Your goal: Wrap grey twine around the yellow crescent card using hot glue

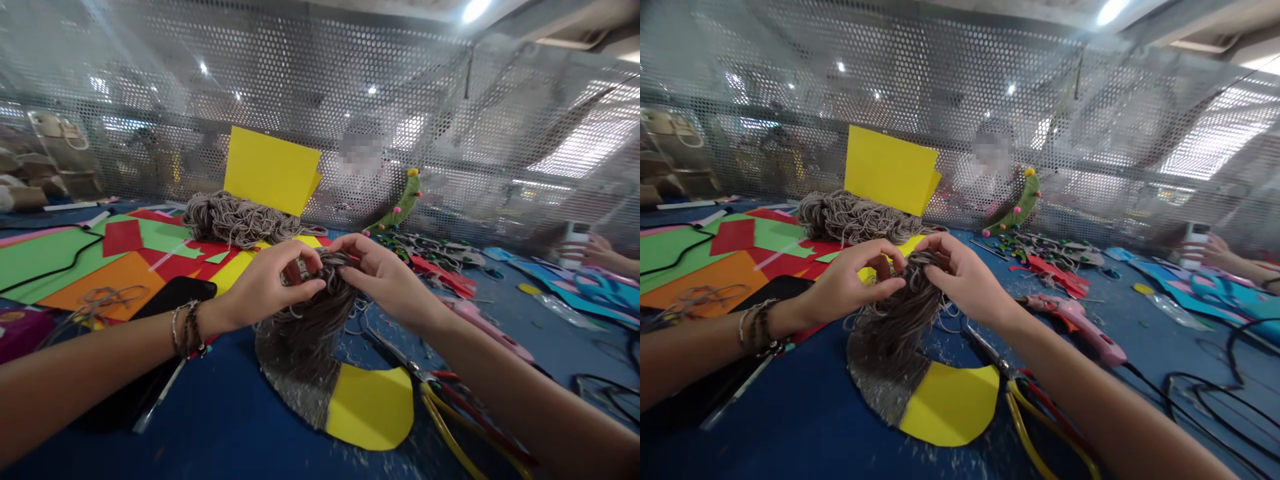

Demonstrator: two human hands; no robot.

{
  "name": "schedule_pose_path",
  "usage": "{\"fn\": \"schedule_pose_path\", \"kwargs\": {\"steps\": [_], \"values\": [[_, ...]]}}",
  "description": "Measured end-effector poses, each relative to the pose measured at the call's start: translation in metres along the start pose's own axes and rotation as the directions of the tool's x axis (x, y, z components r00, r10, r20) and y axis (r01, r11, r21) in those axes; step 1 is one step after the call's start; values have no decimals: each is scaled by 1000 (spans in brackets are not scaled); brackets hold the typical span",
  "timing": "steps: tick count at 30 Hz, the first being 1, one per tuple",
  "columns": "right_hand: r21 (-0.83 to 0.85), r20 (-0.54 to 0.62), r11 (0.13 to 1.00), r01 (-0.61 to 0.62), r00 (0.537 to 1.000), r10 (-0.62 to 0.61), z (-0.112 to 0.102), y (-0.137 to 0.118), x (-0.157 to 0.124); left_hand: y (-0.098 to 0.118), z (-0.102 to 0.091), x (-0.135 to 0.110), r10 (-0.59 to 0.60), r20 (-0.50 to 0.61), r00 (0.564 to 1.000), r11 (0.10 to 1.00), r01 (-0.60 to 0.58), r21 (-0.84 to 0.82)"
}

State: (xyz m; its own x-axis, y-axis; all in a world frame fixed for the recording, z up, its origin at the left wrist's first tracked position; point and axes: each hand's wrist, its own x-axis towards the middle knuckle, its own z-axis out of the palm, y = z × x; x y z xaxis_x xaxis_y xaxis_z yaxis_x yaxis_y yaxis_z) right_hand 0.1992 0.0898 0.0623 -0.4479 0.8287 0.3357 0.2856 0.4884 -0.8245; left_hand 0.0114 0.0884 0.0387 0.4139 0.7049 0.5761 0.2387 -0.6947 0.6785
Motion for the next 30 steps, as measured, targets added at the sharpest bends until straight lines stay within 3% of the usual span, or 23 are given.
{"fn": "schedule_pose_path", "kwargs": {"steps": [8, 17, 24, 30], "values": [[-21, 10, 1000, -13, 1000, 13, 3, -3, -1, -4, 2, 0, 65, -28, 997, 992, -61, 108], [-39, -26, 999, 3, 1000, -4, -6, 6, 6, -16, -11, 7, 49, -76, 996, 992, -40, 122], [-279, -103, 960, -12, 995, -17, -24, 23, 14, -35, -28, 17, -81, -171, 982, 994, 93, 61], [-542, -133, 840, -19, 989, -64, -51, 31, 20, -58, -46, 28, -294, -274, 916, 956, 286, -68]]}}
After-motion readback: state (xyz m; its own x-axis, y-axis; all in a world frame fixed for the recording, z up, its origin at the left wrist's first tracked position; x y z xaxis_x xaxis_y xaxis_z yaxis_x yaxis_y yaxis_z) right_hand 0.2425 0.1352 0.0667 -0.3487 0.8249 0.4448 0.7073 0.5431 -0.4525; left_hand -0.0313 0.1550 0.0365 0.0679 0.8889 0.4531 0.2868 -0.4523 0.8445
